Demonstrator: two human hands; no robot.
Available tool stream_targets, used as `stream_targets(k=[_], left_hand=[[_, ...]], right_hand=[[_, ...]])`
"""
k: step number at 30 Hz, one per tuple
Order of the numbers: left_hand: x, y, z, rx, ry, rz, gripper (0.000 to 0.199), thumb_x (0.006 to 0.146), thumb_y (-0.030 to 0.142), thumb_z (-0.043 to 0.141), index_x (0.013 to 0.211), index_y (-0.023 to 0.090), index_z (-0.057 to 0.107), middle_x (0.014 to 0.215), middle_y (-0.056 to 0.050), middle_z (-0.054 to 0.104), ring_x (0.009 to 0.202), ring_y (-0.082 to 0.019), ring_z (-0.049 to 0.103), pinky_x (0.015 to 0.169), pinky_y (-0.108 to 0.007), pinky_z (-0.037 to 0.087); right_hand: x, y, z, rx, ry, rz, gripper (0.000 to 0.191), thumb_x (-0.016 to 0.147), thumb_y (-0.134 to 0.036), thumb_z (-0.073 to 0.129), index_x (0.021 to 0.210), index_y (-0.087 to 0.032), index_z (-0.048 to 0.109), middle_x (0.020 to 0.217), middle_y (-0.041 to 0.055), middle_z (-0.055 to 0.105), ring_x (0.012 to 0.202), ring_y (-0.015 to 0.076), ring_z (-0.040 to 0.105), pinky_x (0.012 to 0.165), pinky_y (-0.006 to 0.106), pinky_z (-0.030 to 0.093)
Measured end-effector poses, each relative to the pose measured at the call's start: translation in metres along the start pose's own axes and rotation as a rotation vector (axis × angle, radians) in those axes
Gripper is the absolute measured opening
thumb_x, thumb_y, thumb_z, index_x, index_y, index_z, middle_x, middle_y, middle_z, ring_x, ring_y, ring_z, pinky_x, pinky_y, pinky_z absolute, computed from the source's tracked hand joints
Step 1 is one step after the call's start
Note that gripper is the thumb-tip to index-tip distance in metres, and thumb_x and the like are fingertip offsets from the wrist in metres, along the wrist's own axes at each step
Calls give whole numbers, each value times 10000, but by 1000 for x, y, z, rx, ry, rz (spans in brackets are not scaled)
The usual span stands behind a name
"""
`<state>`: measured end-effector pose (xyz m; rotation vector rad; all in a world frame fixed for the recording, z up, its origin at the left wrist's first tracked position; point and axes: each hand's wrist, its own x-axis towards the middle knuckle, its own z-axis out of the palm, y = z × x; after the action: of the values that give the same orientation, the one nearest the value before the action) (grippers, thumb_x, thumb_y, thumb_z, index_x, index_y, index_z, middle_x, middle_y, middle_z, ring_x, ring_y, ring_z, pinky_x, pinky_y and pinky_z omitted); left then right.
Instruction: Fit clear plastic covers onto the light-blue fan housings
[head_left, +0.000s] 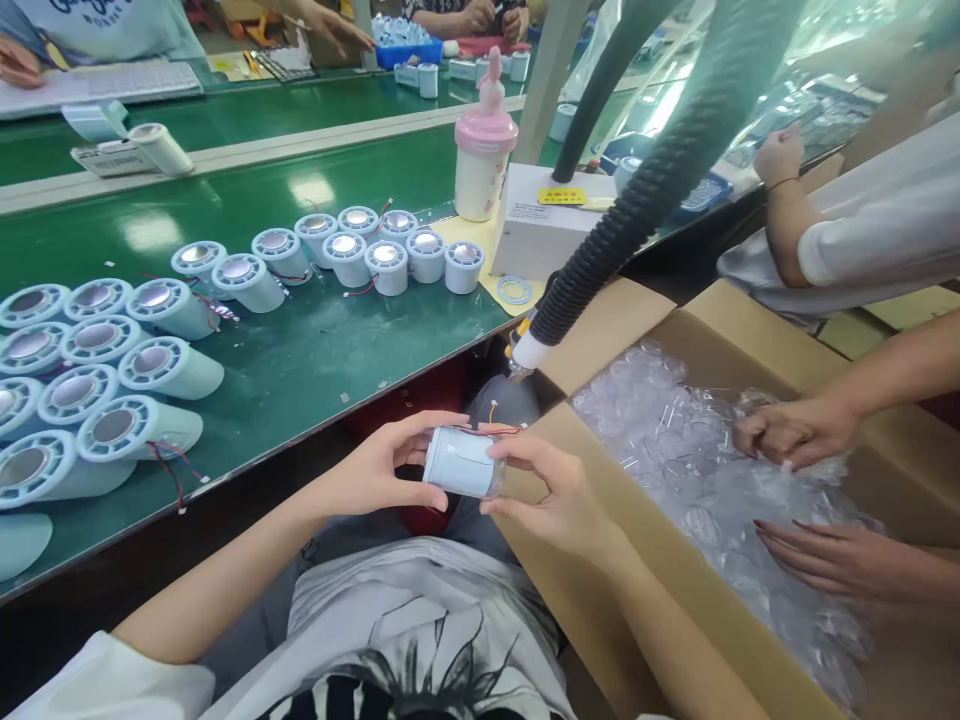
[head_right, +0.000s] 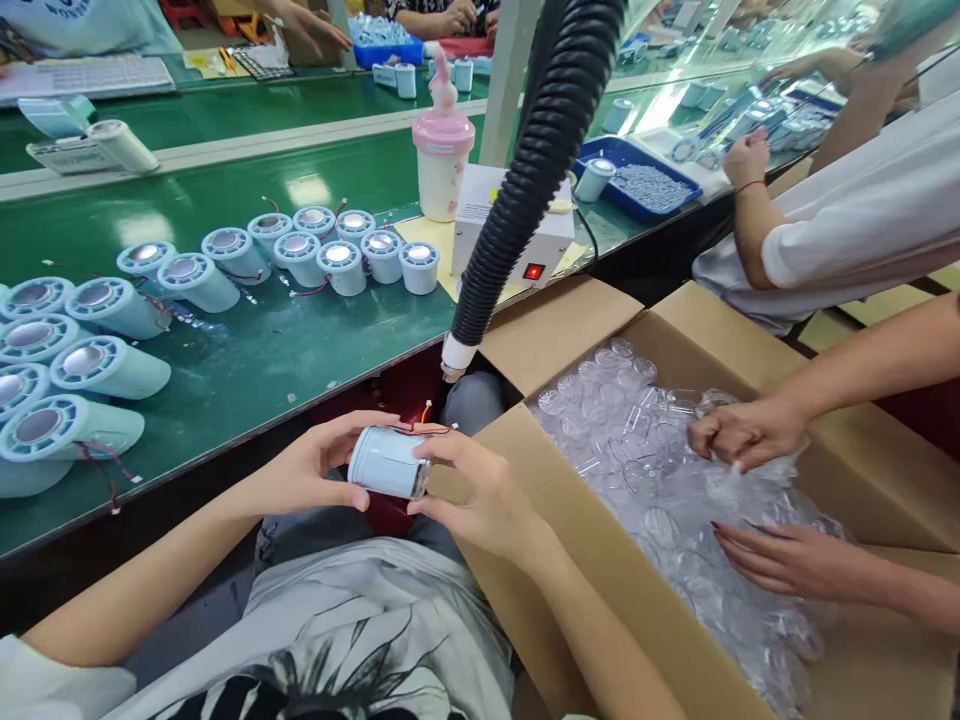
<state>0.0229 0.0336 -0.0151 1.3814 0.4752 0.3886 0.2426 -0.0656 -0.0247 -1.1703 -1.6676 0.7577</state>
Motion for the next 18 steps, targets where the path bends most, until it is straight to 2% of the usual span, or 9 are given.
stream_targets(k=[5,9,14,18], left_hand=[[-20,9,3,90,25,74,712,661,176,821,1312,249,541,1365,-111,557,1233,-267,553,1021,-398,474],[-27,11,5,121,24,135,735,668,155,814,1334,269,524,1373,-108,548,1238,-267,551,1001,-379,496],[-31,15,9,83,59,123,696,678,161,807,1317,255,548,1355,-109,561,1229,-265,559,983,-367,516],[-34,19,12,72,104,82,663,685,191,805,1303,236,568,1320,-115,588,1194,-266,584,961,-368,533]], right_hand=[[0,-15,5,-32,-63,-9,467,737,-230,793,1140,-243,556,1095,77,691,1125,250,629,895,358,570],[-1,-19,6,-35,-99,3,473,749,-217,781,1159,-250,548,1121,73,681,1174,251,599,926,361,559],[2,-22,4,-88,-99,-161,462,757,-153,763,1169,-249,578,1220,98,645,1177,249,600,975,375,527],[3,-22,6,-122,-90,-249,461,766,-112,737,1176,-246,576,1273,128,617,1159,249,616,923,363,559]])
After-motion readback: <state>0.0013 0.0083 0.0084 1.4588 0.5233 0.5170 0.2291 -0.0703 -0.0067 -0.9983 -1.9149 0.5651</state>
